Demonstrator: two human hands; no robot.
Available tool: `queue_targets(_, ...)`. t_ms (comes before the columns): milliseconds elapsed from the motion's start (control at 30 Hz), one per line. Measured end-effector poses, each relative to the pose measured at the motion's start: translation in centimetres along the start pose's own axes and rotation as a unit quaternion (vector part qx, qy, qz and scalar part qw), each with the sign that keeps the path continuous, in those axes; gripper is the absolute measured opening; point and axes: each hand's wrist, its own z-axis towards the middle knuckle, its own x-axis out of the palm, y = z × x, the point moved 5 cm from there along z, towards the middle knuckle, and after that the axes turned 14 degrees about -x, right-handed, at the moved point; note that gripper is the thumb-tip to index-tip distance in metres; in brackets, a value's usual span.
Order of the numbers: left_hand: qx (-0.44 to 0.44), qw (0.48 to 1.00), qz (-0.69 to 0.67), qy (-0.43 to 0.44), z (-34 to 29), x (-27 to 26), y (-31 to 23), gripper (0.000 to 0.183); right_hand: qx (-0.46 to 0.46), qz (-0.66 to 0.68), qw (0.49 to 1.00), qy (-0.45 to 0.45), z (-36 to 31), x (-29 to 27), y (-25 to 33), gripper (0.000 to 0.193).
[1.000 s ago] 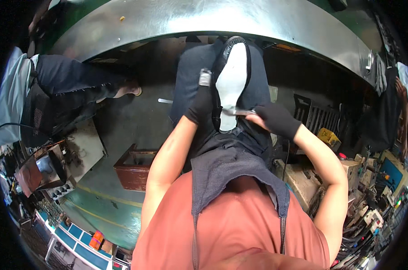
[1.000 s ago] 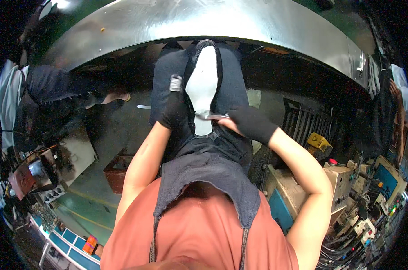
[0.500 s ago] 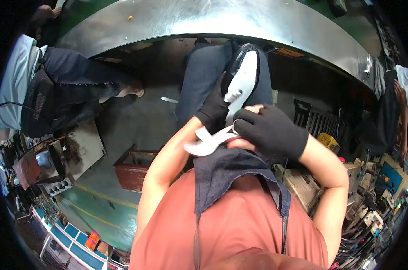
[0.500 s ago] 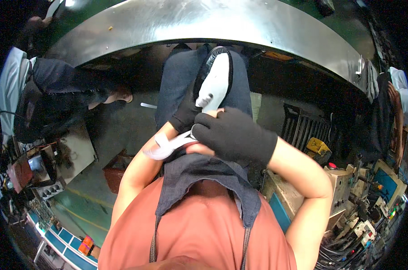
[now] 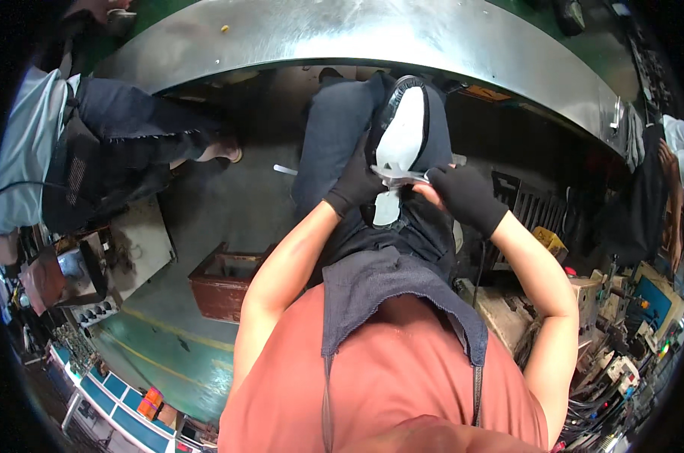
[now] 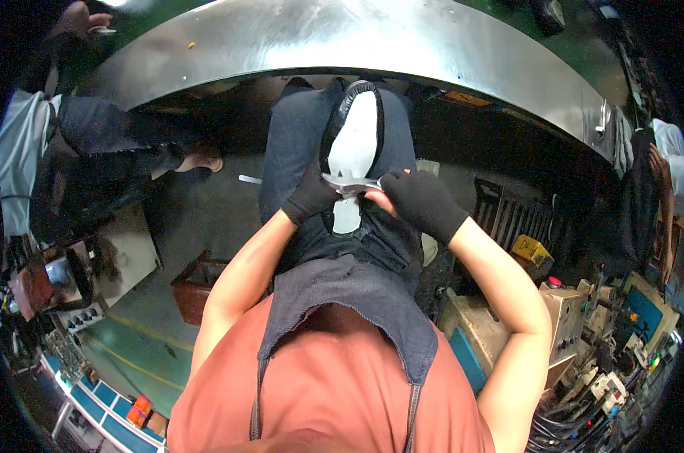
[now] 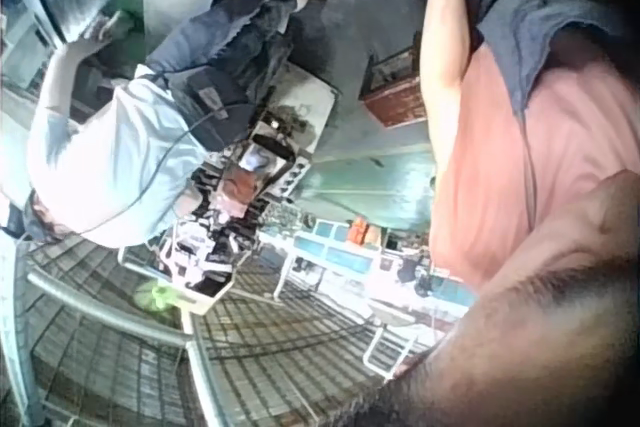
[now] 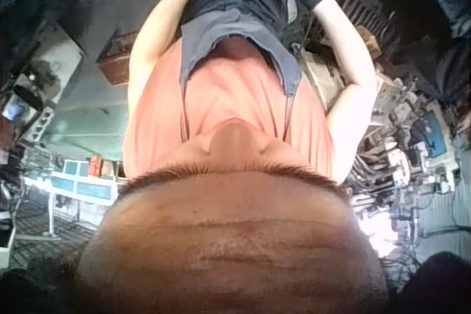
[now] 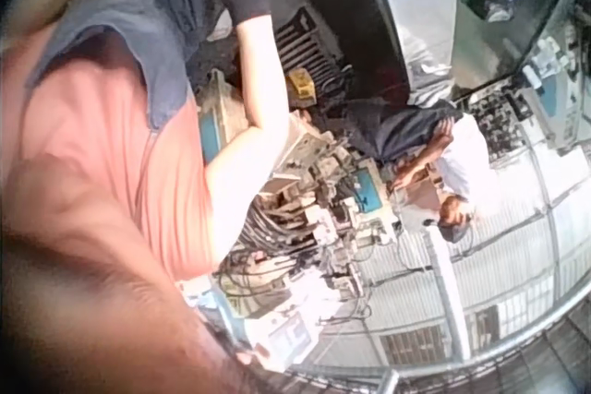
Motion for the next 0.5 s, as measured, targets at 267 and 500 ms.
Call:
queue_targets(267,-0.050,0.994,-0.096,0.032,-0.3,-0.1,-1.4,0.098,0.135,0.157,0.974,-0.088,-3.7,5.4,-1.6,0.035)
queue_targets(500,-0.192,0.969,-0.135,0.072,-0.9,-1.0,-1.3,0.073,0.206,0.243,0.914,-0.250,-5.6,7.9,-2.1,0.036)
